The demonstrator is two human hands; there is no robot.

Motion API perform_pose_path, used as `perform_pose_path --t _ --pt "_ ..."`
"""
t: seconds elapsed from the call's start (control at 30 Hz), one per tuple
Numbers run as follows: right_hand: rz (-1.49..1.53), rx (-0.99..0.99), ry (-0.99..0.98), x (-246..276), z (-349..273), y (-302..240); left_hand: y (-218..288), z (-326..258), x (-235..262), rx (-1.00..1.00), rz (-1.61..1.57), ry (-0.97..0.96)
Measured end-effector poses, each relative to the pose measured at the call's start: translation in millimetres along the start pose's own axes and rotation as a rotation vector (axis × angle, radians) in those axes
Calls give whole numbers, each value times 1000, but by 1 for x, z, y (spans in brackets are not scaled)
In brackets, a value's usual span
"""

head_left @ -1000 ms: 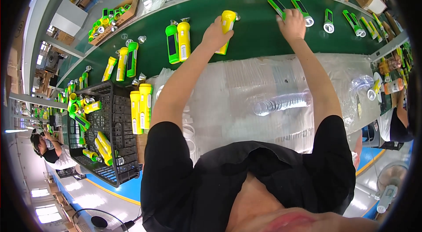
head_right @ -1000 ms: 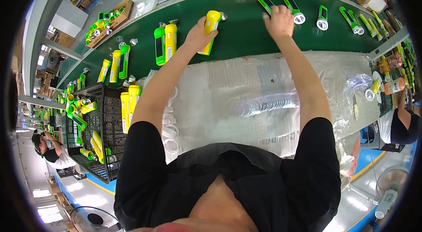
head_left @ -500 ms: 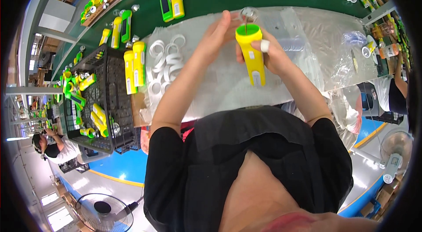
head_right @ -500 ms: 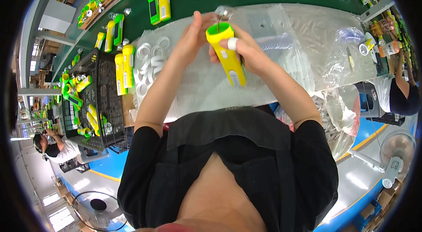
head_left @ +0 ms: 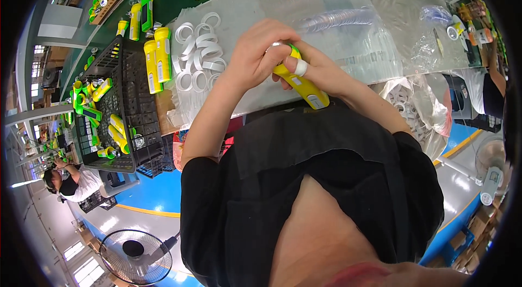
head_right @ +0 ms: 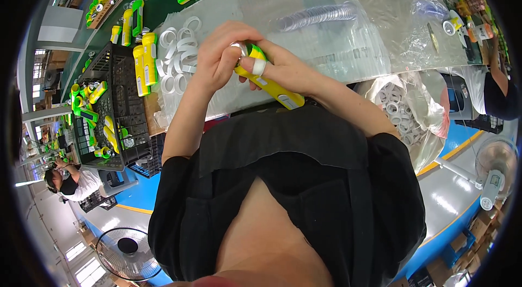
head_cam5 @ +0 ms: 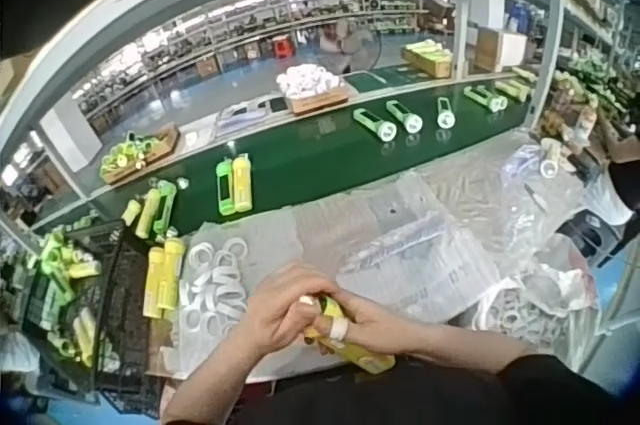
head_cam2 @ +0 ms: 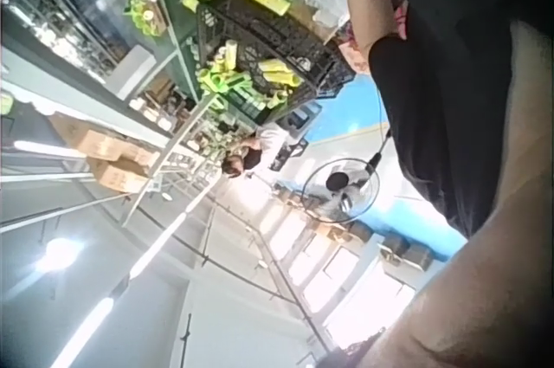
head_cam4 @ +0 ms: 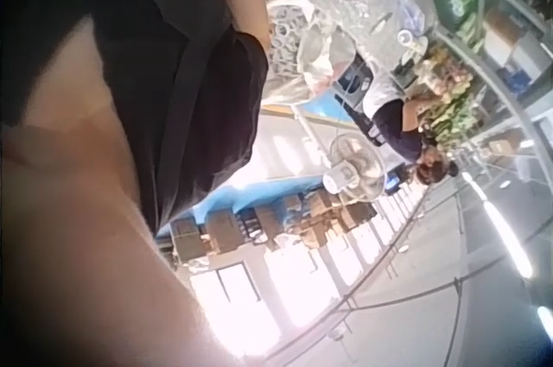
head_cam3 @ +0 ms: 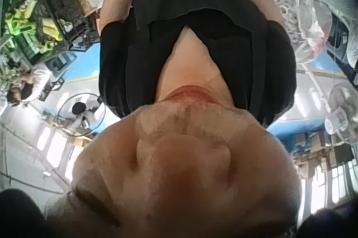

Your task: Assembling plastic flashlights by attaching rings and lenses to the main body.

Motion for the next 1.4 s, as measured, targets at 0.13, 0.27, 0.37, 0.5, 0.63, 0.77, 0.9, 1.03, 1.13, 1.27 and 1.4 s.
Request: perform_pose_path --t 0.13,0.27,0.37,0.5,0.63,0.77,0.9,1.03,1.13,1.27,1.4 --pt "25 -70 5 7 -3 8 9 5 -3 -69 223 -76" --pt "-2 -57 35 11 -7 8 14 11 -8 -222 354 -119" --pt "58 -38 25 13 -8 8 6 16 -23 -130 321 -269" --pt "162 -35 190 29 -7 15 -1 19 -37 -186 359 -202" --pt "308 -16 355 56 -14 20 -60 8 -24 138 -67 149" --pt "336 15 417 81 -22 20 -108 -11 -32 233 437 85" --pt "293 5 421 82 -25 20 -128 -19 -41 309 481 -34" --pt "209 -32 396 74 -22 14 -109 -17 -24 330 140 159" --pt "112 -83 360 65 -19 11 -51 -5 -22 193 27 130" --pt "142 -18 232 43 -5 -2 -22 -12 -23 116 181 91" --pt "82 -1 127 28 9 0 -21 -23 -13 215 43 151"
Point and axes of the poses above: each hand's wrist, its own z-axis towards the middle knuckle, its own x-axis out of the back of the hand, y = z × x, the point moved 9 cm from there along z, towards the middle knuckle, and after that the axes turned 12 degrees about -z, right-handed, at the moved point
